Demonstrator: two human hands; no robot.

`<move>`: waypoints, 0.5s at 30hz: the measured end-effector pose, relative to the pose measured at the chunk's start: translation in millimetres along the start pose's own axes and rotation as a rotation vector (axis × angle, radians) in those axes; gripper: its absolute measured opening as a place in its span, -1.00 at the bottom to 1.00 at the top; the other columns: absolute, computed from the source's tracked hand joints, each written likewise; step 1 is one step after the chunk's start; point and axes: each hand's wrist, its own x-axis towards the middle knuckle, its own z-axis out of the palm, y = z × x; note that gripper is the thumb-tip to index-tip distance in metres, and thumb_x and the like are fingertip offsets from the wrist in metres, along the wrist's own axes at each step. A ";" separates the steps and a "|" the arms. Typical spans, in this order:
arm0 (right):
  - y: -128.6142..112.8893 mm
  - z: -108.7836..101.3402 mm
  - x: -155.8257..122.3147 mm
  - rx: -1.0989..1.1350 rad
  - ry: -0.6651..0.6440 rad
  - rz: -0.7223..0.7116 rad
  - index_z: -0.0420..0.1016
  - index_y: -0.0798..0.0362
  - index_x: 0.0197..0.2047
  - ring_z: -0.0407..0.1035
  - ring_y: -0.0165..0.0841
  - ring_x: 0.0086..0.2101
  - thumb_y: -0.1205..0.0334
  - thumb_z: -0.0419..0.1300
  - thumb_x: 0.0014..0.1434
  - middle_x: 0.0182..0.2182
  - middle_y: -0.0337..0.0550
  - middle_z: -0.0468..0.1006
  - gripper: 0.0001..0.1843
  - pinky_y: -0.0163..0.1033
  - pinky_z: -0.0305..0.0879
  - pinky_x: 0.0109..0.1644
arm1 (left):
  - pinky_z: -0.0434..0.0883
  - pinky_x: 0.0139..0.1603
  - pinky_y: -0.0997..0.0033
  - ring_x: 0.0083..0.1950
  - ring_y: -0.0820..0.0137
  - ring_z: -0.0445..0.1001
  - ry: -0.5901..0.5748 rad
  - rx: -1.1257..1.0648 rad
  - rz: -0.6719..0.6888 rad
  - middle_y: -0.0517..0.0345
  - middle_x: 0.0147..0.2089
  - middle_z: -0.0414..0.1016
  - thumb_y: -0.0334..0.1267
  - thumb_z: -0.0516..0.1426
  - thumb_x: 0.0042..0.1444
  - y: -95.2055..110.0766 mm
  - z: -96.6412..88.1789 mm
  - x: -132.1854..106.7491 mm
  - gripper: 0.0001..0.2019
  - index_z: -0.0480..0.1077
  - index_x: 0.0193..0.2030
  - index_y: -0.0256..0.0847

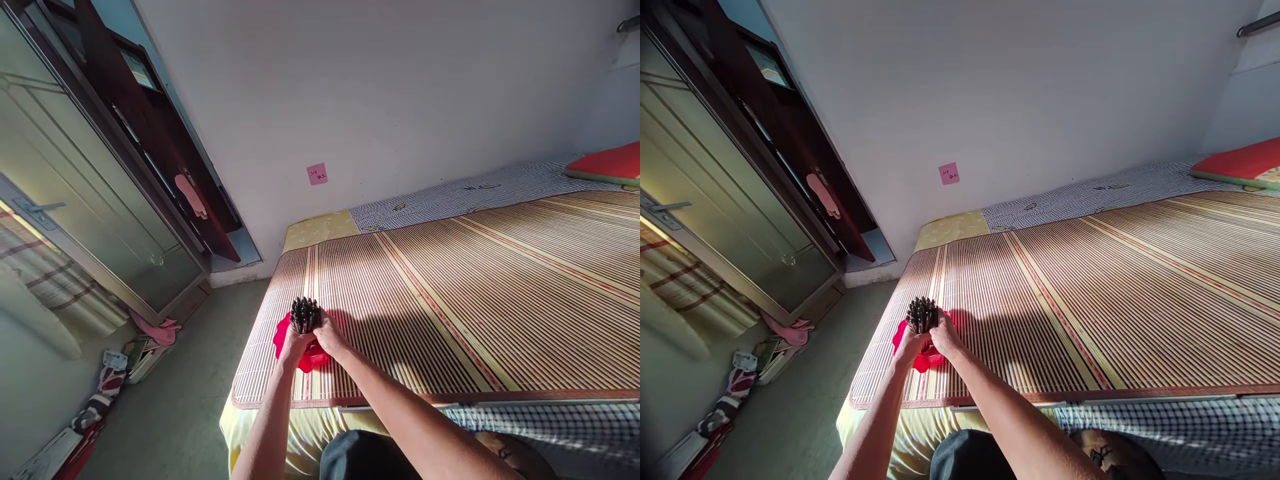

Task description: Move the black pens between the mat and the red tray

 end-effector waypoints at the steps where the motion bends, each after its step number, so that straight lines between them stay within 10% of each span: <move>1: -0.5 -0.4 2.5 -0.011 -0.010 0.013 0.57 0.01 -0.26 0.48 -0.23 -0.29 0.41 0.13 -0.14 -0.38 -0.21 0.64 -0.66 -0.18 0.42 -0.14 | 0.51 0.12 0.05 0.11 -0.11 0.59 -0.003 -0.018 -0.035 -0.10 -0.11 0.70 -0.42 0.47 -0.36 3.4 -1.3 1.0 -0.49 0.62 -0.13 -0.26; 15: 43.4 18.0 11.6 0.028 0.109 0.092 0.47 -0.02 -0.34 0.36 -0.28 -0.48 0.14 0.17 0.06 -0.58 -0.23 0.44 -0.87 -0.22 0.33 -0.39 | 0.62 -0.08 0.07 -0.17 -0.03 0.69 0.079 -0.134 -0.358 -0.13 -0.30 0.69 -0.31 0.46 -0.12 16.2 -1.7 14.3 -0.65 0.60 -0.16 -0.32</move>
